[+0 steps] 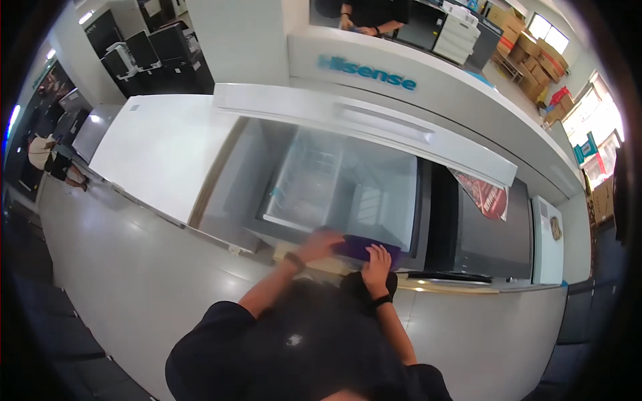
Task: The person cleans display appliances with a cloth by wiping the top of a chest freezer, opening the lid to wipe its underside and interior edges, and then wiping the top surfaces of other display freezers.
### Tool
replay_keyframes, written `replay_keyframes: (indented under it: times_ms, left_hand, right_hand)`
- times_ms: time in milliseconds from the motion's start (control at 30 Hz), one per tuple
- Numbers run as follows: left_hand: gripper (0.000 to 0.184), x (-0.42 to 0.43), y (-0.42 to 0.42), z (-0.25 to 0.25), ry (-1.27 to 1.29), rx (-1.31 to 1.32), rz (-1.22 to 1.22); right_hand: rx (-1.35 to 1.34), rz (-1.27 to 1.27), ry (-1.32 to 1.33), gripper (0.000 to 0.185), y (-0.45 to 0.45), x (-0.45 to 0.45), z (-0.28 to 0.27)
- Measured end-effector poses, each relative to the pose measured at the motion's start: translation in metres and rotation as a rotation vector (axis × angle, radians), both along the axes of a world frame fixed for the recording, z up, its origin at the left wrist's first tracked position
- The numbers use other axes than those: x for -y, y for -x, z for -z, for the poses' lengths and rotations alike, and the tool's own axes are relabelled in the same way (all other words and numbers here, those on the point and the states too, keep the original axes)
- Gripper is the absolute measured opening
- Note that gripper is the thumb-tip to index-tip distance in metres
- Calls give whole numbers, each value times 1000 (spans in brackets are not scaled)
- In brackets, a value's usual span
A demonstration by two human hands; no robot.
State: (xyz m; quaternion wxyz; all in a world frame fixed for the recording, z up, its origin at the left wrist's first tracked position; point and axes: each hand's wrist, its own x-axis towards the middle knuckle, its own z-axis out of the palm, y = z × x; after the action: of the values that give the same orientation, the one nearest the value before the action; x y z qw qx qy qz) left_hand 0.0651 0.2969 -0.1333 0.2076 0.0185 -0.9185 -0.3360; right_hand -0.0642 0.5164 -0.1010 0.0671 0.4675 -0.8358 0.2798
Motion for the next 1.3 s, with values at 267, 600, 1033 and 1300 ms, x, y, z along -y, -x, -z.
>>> replay_keyframes:
  times_ms: [267,600,1033,1300]
  left_hand:
    - [45,-35,12,-56,139,376,-164]
    - [49,-6,21,-128,-86,133,-301]
    - [65,34,51,-349,-90,-57,-446]
    - [61,15,31,-332,-324,-73,-393]
  right_hand:
    - [83,51,-3,39,15,1,-1]
    - [366,57,345,36,25,27,-89]
    - [150,-25,51,66,54,119,-326]
    - [390,-11,116,71,16,101,-307]
